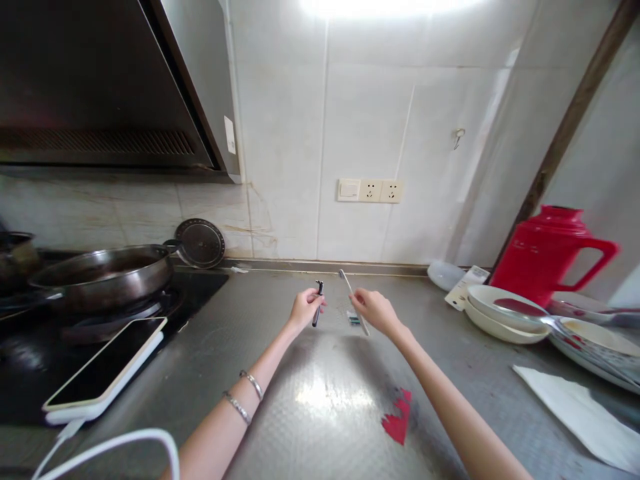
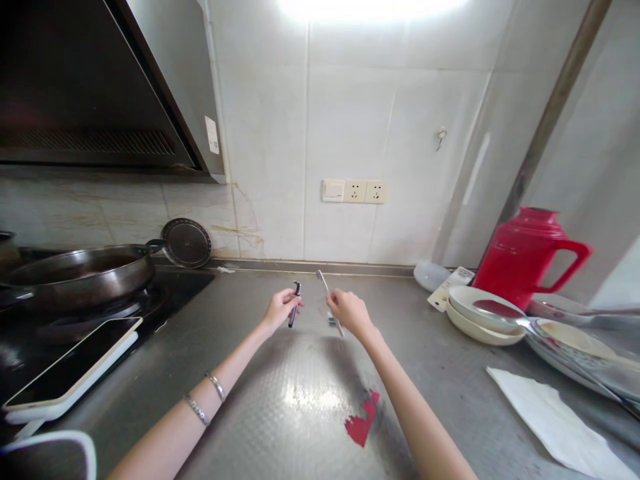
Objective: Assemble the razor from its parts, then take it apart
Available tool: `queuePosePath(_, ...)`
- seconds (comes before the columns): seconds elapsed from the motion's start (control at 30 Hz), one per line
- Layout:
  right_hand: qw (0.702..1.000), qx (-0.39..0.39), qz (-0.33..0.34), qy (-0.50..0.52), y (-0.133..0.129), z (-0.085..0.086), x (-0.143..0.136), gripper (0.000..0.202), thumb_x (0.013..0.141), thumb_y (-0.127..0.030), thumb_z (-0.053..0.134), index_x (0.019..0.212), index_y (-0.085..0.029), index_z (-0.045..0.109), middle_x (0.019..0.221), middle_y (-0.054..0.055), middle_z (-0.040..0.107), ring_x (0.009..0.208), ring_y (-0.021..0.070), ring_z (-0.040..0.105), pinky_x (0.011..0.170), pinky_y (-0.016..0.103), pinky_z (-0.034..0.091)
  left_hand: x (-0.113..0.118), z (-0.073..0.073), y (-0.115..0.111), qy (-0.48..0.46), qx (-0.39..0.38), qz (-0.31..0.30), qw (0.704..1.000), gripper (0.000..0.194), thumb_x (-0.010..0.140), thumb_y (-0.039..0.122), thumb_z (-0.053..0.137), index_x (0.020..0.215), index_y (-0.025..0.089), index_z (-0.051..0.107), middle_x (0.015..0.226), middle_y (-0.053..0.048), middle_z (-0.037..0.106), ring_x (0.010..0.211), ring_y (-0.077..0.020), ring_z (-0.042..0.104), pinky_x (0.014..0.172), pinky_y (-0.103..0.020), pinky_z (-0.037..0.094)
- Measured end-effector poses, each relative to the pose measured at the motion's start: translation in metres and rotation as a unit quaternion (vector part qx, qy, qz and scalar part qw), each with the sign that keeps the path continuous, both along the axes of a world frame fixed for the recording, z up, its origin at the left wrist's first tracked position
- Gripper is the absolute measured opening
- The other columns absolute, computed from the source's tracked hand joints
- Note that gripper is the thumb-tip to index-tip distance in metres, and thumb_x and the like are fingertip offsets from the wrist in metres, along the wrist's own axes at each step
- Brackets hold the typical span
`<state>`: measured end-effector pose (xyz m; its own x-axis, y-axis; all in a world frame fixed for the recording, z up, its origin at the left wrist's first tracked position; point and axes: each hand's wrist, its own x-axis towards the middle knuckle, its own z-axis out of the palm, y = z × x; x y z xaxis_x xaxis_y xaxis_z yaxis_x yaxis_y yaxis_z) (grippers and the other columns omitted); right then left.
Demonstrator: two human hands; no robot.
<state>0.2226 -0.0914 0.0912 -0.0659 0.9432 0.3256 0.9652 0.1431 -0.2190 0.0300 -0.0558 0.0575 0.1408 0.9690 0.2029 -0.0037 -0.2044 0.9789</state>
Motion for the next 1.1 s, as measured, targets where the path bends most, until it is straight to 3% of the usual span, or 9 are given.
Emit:
queuePosePath(0.1,0.998,0.052,0.012,0.031,-0.009,0.003,0.014,0.027,0.087,-0.038,0.037,0.095,-0.024,0.058,0.081,0.002,0.067,0.073,0.0149,0.061,0.056,0.019,0.032,0.004,-0.003,0.000,-0.006,0.006,-0.009,1.000,0.018,0.067,0.028,0.062,0.076,0.015,0.055,0.062,-0.001,0.063,0.046,-0.0100,0.054,0.045,-0.020,0.038)
queuePosePath(0.27,0.987,0.139,0.045,0.072,-0.018,-0.009,0.026,0.033,0.090,-0.033,0.033,0.114,-0.023,0.053,0.095,0.006,0.066,0.086,0.0170,0.060,0.071,0.022,0.039,0.007,-0.015,0.005,0.000,0.046,-0.011,0.999,0.017,0.065,0.025,0.063,0.077,0.015,0.055,0.061,-0.001,0.063,0.051,-0.0112,0.056,0.052,-0.021,0.041)
queuePosePath(0.43,0.981,0.153,0.091,0.075,-0.023,-0.013,0.025,0.038,0.091,-0.034,0.031,0.121,-0.025,0.052,0.095,0.007,0.062,0.087,0.0162,0.056,0.078,0.023,0.039,0.010,-0.020,0.004,0.029,0.083,0.000,0.996,0.017,0.064,0.022,0.064,0.077,0.016,0.054,0.055,0.003,0.057,0.054,-0.0113,0.055,0.056,-0.021,0.040)
queuePosePath(0.53,0.975,0.163,0.117,0.091,-0.024,-0.013,0.020,0.036,0.091,-0.033,0.033,0.121,-0.029,0.053,0.093,0.004,0.060,0.082,0.0138,0.055,0.077,0.022,0.038,0.013,-0.017,-0.002,0.045,0.110,0.016,0.993,0.015,0.064,0.022,0.065,0.070,0.017,0.052,0.059,0.002,0.060,0.059,-0.0115,0.056,0.059,-0.020,0.040)
queuePosePath(0.67,0.971,0.188,0.123,0.082,-0.023,-0.015,0.013,0.032,0.090,-0.034,0.038,0.115,-0.032,0.058,0.091,0.004,0.059,0.085,0.0139,0.053,0.086,0.028,0.031,0.016,-0.012,-0.008,0.027,0.116,0.003,0.993,0.019,0.063,0.025,0.066,0.066,0.017,0.049,0.068,-0.001,0.063,0.067,-0.0126,0.059,0.063,-0.021,0.041)
queuePosePath(0.93,0.956,0.234,0.151,0.091,-0.010,-0.025,0.026,0.027,0.088,-0.034,0.044,0.107,-0.034,0.063,0.084,0.003,0.059,0.080,0.0138,0.053,0.082,0.032,0.029,0.014,-0.018,-0.006,0.002,0.093,-0.036,0.995,0.020,0.060,0.021,0.067,0.066,0.016,0.049,0.067,0.000,0.064,0.065,-0.0125,0.059,0.062,-0.022,0.042)
queuePosePath(1.1,0.955,0.208,0.189,0.100,-0.010,-0.026,0.024,0.027,0.087,-0.037,0.045,0.107,-0.035,0.062,0.084,0.002,0.060,0.079,0.0139,0.054,0.082,0.033,0.029,0.013,-0.017,-0.005,0.005,0.098,-0.034,0.995,0.020,0.060,0.021,0.067,0.063,0.016,0.048,0.062,0.002,0.063,0.059,-0.0112,0.058,0.058,-0.021,0.041)
